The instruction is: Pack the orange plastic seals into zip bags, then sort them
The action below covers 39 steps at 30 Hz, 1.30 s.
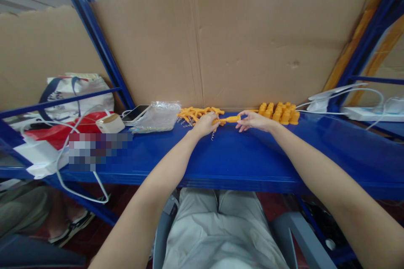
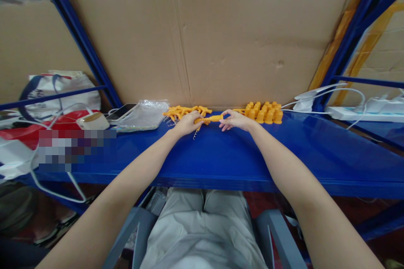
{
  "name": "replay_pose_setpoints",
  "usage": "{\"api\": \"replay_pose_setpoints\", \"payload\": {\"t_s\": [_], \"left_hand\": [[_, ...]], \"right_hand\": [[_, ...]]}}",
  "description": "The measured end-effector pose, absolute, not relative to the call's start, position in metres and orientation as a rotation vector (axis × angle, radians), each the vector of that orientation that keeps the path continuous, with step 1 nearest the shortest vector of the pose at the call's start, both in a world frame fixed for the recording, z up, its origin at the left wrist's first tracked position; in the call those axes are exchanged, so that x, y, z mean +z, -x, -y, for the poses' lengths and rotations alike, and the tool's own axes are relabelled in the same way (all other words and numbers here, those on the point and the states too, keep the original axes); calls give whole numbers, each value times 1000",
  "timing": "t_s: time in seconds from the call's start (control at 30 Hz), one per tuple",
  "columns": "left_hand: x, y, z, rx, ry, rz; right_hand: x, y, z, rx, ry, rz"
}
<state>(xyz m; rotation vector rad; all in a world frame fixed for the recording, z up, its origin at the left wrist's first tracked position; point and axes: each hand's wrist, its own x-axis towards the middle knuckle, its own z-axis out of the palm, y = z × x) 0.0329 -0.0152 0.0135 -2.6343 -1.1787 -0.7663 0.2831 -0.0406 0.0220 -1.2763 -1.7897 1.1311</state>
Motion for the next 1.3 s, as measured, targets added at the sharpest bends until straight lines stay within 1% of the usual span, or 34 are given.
{"api": "replay_pose_setpoints", "payload": {"t_s": [0.17,0.4,0.57,0.83,1.03,1.1,1.17,1.3], "left_hand": [[13,-32,14,-786,2648,1172],[12,-31,11,-815,2629,1150],[13,-32,15,-848,2595,1201],[14,-31,17,-905,2596,1147],[17,-32,21,-905,2617,1200],[19,-33,22,-924,2634,1204],[20,-34,21,-957,2658,1201],[20,-37,20,-987,2709,1167]], "right_hand": [[24,-280,40,1221,1253,1757],[24,-275,43,1212,1256,1754],[23,-279,41,1116,1147,1792],[27,-278,42,1031,1147,1819],[26,-279,37,938,1149,1868],[25,-278,36,868,1143,1881],[24,-275,35,722,1124,1887],[18,-266,36,205,1163,1937]]}}
